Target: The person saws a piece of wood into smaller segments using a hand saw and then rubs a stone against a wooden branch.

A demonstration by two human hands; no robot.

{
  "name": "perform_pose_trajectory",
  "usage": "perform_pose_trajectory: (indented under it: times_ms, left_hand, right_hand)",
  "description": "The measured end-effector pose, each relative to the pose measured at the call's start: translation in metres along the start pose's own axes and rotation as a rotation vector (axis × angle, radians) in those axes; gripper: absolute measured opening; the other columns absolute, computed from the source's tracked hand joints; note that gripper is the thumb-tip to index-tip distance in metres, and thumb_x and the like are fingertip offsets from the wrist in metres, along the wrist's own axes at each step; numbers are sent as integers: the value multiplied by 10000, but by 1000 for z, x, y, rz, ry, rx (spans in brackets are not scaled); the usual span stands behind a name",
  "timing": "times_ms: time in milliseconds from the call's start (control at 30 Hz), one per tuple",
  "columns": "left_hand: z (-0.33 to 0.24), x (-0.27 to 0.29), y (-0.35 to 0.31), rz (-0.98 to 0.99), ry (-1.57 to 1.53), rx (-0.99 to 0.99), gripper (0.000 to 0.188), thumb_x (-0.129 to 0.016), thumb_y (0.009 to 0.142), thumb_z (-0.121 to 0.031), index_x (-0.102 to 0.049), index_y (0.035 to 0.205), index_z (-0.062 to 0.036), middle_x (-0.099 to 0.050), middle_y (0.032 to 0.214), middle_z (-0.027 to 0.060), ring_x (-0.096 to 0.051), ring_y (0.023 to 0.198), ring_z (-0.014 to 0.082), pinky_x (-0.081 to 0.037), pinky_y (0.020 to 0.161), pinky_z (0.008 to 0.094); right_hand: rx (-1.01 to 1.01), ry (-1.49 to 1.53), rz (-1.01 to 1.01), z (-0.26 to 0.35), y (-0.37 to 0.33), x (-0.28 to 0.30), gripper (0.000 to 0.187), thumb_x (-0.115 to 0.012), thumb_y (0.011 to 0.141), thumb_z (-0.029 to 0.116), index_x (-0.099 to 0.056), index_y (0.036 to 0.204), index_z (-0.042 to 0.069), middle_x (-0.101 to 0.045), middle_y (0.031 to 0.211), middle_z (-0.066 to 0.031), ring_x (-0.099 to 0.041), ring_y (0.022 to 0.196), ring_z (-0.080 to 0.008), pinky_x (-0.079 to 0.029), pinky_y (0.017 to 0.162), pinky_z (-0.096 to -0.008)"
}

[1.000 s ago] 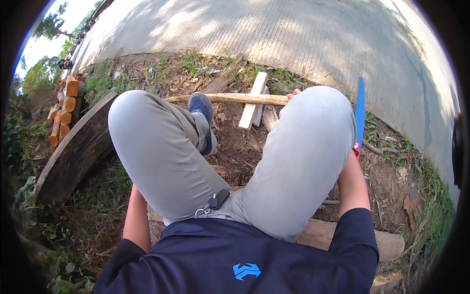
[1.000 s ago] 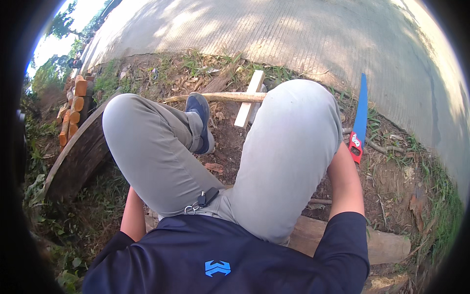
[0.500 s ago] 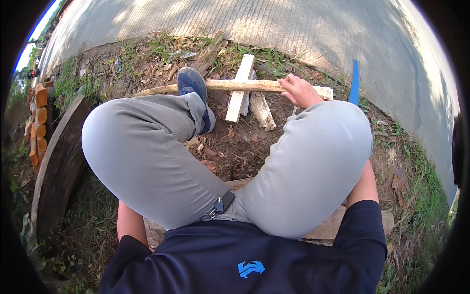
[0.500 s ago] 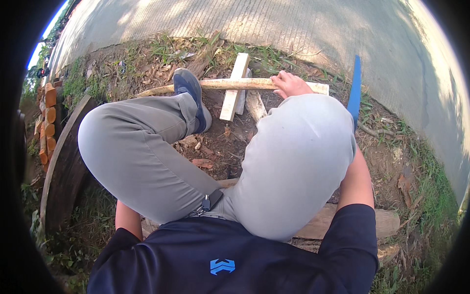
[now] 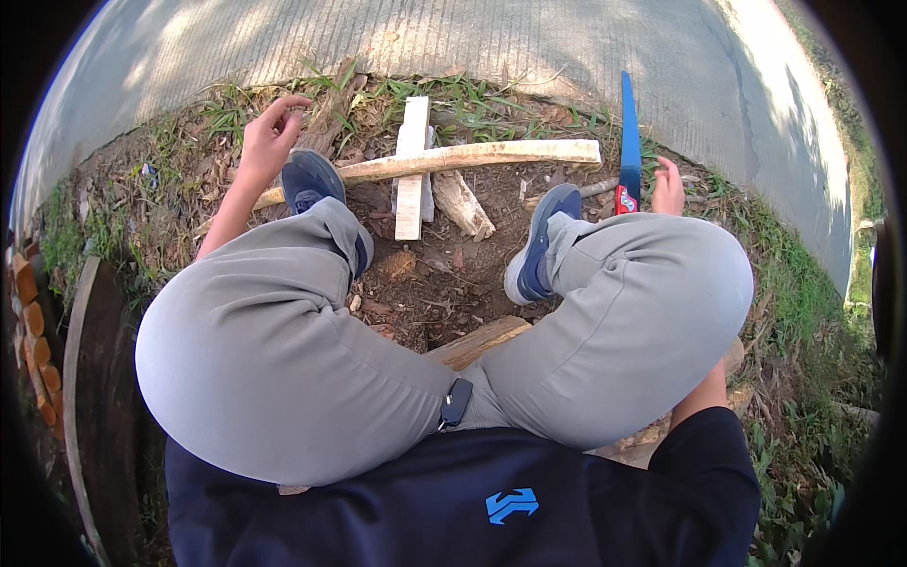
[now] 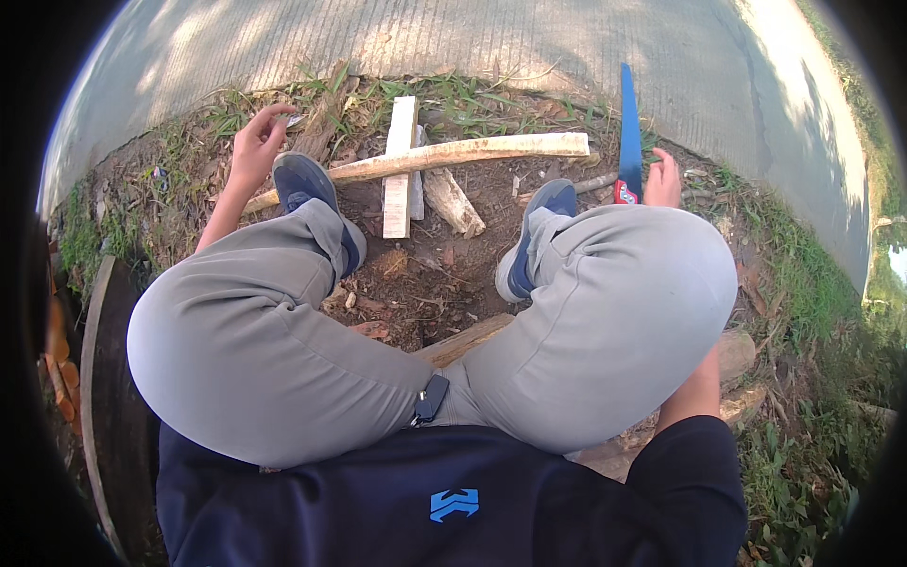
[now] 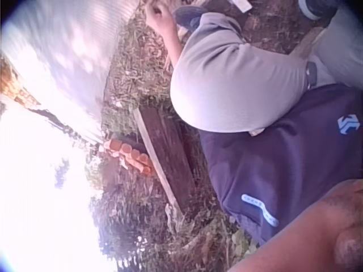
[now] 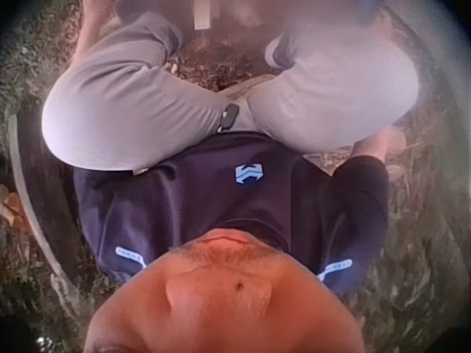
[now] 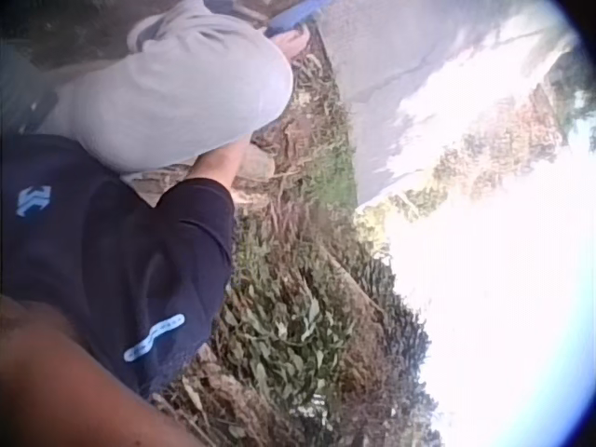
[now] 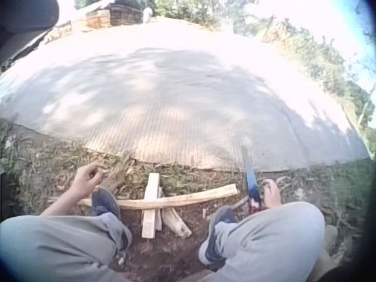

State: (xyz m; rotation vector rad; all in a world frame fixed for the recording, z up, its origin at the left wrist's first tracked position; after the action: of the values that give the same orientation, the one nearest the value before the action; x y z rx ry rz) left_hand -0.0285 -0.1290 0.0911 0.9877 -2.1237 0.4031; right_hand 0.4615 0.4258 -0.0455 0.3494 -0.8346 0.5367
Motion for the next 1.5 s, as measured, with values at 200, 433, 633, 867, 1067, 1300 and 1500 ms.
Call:
perform_pose_trajectory:
  times_ms: [200,433,633,867,1067,1300,1500]
  left_hand:
    - [-52,-132,14,469,-28,-264,300,-689,947,-160,-681,1235,-76,-649,949,80,-620,784,174,-530,754,332]
    - [11,-167,-31,678,353,-201,612,-824,792,-335,-540,1293,-129,-660,1196,135,-658,1114,353,-543,928,458]
    - [7,-196,-29,725,527,-143,536,-776,824,-260,-570,1302,-131,-692,1194,122,-672,1102,358,-547,898,490]
    - [4,-192,-25,670,517,-160,543,-769,854,-288,-557,1328,-131,-721,1084,178,-686,1055,393,-544,874,516]
    - [-11,-195,-4,584,493,-90,489,-763,871,-276,-515,1258,-110,-718,1035,199,-696,1004,408,-547,834,529]
    - [-8,-191,-2,651,458,-108,479,-777,861,-280,-498,1216,-122,-714,992,207,-690,968,435,-538,821,528]
    - [-15,-179,-18,558,429,-233,432,-736,895,-226,-513,1254,-137,-725,982,172,-697,944,411,-545,791,534]
  right_hand:
    - [-165,-491,-25,-168,-126,-25,448,-670,814,156,-657,1255,79,-655,1095,-107,-629,1031,-298,-501,907,-422]
    - [615,-155,-57,174,-92,-48,633,-796,724,144,-595,1324,121,-564,1314,-143,-566,1206,-340,-436,1052,-467]
    - [933,-559,452,233,-32,-134,762,-895,695,250,-552,1371,168,-656,1175,-63,-613,1158,-274,-434,1081,-481]
    - [800,-546,503,216,-11,-150,513,-859,689,147,-618,1140,191,-680,1030,-11,-667,1062,-254,-503,877,-437]
    - [802,-607,508,211,29,-146,533,-839,725,134,-633,1213,198,-697,1064,-22,-665,1088,-260,-501,927,-445]
    - [823,-616,469,202,22,-145,537,-845,727,129,-617,1208,200,-679,1066,-18,-653,1091,-246,-491,924,-427]
    - [829,-591,467,211,13,-124,527,-860,699,144,-615,1164,186,-661,1030,-13,-645,1053,-238,-477,878,-412]
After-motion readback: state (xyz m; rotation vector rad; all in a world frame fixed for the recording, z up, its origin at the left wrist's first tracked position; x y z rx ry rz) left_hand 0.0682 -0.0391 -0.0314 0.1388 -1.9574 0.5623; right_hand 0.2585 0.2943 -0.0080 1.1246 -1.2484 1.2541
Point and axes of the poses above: each hand's wrist, its own y-axis towards the middle knuckle, its own x-axis out of the back of the hand, z = x × y, the point moved 9 cm from there along y, towards the middle knuckle
